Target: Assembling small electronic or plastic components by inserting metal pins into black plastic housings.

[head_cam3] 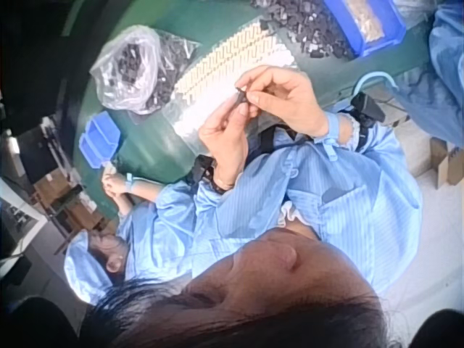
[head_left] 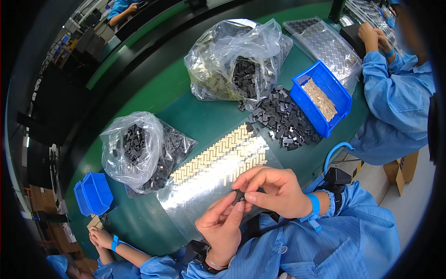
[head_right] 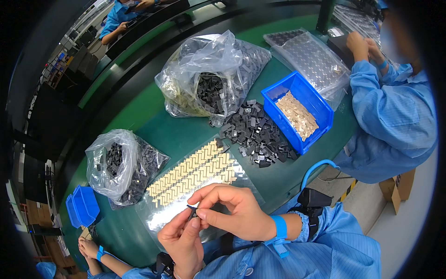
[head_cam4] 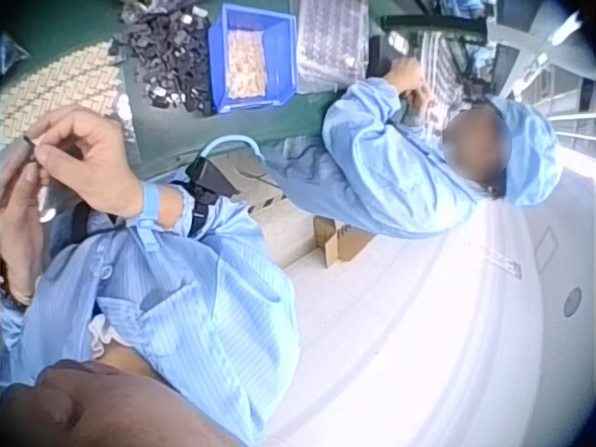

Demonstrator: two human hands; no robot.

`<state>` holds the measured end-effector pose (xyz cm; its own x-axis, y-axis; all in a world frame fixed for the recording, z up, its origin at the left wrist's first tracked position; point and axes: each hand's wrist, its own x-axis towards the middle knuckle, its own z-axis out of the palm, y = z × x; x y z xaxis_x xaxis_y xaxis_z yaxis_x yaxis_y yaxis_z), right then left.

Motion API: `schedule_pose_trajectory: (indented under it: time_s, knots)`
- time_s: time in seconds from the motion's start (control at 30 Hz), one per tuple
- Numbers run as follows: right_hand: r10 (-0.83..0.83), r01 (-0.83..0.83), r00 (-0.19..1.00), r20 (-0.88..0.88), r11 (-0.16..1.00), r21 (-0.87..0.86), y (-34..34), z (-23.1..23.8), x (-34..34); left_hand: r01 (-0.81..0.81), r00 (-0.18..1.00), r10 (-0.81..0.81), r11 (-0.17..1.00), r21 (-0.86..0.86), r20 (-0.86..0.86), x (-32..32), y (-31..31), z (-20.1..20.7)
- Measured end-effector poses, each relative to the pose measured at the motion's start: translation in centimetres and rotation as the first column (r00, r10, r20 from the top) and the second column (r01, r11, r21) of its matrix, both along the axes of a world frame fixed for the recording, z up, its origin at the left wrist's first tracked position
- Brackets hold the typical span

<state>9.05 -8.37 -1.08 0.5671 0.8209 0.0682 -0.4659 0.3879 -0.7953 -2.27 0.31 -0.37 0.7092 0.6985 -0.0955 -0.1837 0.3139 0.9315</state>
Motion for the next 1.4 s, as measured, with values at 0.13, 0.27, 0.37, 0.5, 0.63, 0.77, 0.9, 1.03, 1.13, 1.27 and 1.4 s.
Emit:
schedule_pose_trajectory:
  time_s: [0.13,0.27,0.37,0.5,0.63,0.77,0.9,1.03,1.13,1.27,1.4]
  knots:
    - [0.005,-0.005,1.000,-0.013,1.000,-0.023,-0.06,0.09,-0.08,0.006,1.000,-0.006,0.999,0.043,0.011,0.13,-0.03,0.06]
    - [-0.004,0.004,1.000,0.006,0.999,-0.036,0.01,0.08,-0.10,0.012,1.000,-0.011,0.994,0.112,-0.009,0.04,-0.03,-0.04]
    - [-0.011,0.012,0.999,0.031,0.999,-0.040,0.06,0.07,-0.08,0.009,1.000,-0.008,0.992,0.125,-0.010,0.01,-0.06,-0.08]
    - [-0.019,0.022,0.998,0.059,0.999,-0.049,0.03,0.11,-0.11,0.010,1.000,-0.010,0.992,0.123,0.000,0.09,-0.09,0.02]
    - [-0.054,0.064,0.992,0.116,0.994,-0.084,0.03,0.12,-0.11,0.010,1.000,-0.010,0.992,0.128,-0.003,0.09,-0.10,0.04]
    - [-0.122,0.154,0.965,0.232,0.980,-0.124,0.07,0.08,-0.26,0.010,1.000,-0.007,0.988,0.156,-0.016,0.05,-0.15,0.12]
    - [-0.092,0.126,0.945,0.312,0.988,-0.088,0.03,-0.11,0.05,-0.003,0.999,0.010,0.985,0.170,-0.039,-0.20,-0.09,-0.14]
    - [-0.086,0.124,0.945,0.317,0.987,-0.101,-0.06,0.05,0.00,-0.005,1.000,0.007,0.986,0.168,-0.013,-0.15,-0.13,-0.09]
    - [-0.087,0.128,0.940,0.330,0.986,-0.103,-0.08,0.08,0.02,-0.002,1.000,0.003,0.988,0.154,-0.006,-0.10,-0.17,0.06]
    - [-0.119,0.163,0.959,0.255,0.974,-0.158,0.00,0.17,-0.37,0.009,0.999,-0.012,0.998,0.060,0.037,0.03,-0.19,0.17]
    - [-0.104,0.133,0.977,0.185,0.980,-0.150,-0.05,0.20,-0.36,0.028,0.997,-0.027,1.000,-0.008,0.072,0.01,-0.14,0.20]
